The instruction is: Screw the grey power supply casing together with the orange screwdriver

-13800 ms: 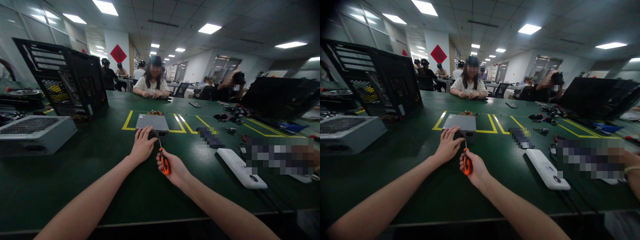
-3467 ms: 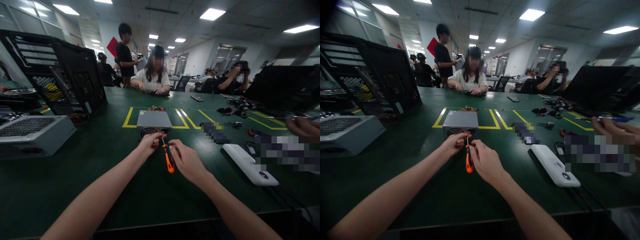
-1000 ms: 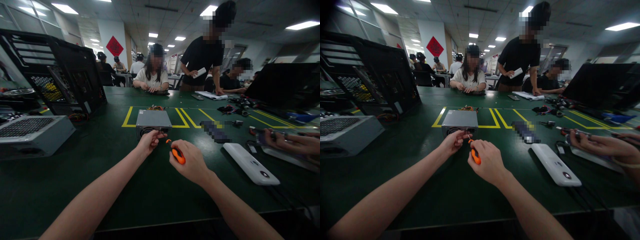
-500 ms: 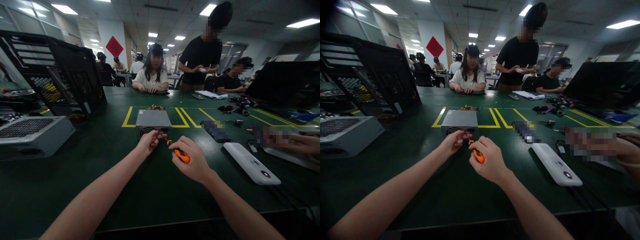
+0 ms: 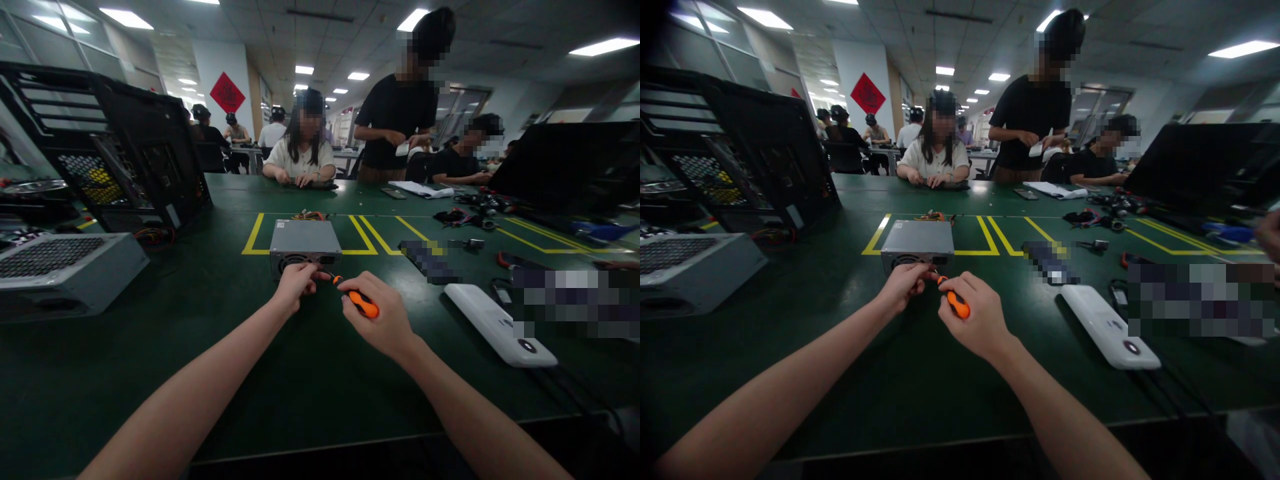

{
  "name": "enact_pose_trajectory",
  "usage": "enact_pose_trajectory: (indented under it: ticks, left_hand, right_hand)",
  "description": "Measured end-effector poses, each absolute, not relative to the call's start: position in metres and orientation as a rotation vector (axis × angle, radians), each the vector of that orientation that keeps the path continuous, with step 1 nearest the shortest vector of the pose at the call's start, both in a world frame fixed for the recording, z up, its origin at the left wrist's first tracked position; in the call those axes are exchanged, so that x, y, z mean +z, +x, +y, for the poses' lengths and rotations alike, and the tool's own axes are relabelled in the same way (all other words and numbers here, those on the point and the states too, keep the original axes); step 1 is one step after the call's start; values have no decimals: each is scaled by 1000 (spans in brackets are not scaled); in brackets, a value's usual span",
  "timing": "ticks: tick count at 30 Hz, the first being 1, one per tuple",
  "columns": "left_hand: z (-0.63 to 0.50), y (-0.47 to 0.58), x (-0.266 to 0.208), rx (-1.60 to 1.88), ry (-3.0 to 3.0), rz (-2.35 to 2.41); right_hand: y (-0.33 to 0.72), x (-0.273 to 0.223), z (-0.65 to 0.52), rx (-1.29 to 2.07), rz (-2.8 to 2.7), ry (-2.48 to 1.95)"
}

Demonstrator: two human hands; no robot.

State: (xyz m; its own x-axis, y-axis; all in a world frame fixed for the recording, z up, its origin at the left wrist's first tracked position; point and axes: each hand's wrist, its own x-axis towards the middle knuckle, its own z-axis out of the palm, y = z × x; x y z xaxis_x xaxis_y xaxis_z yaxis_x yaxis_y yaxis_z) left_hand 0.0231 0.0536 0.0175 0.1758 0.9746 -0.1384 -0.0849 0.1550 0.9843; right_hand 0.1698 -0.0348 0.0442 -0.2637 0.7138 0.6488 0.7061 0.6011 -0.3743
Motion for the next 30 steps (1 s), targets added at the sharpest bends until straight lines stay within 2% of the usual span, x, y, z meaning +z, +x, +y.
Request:
enact_pose_trajectory:
  ticks: [14, 20, 24, 30]
  left_hand:
    - [56, 23, 15, 1012, 1188, 1104]
    - [55, 19, 10, 1065, 1515, 1181]
    - [56, 15, 5, 1068, 1789, 1259]
    - [63, 15, 1, 1025, 1665, 1210]
  right_hand:
    - [168, 43, -36, -61, -2085, -1211]
    - [166, 46, -39, -171, -2287, -1178]
    - [167, 48, -38, -122, -2248, -1145]
    - [172, 47, -37, -36, -2146, -1139]
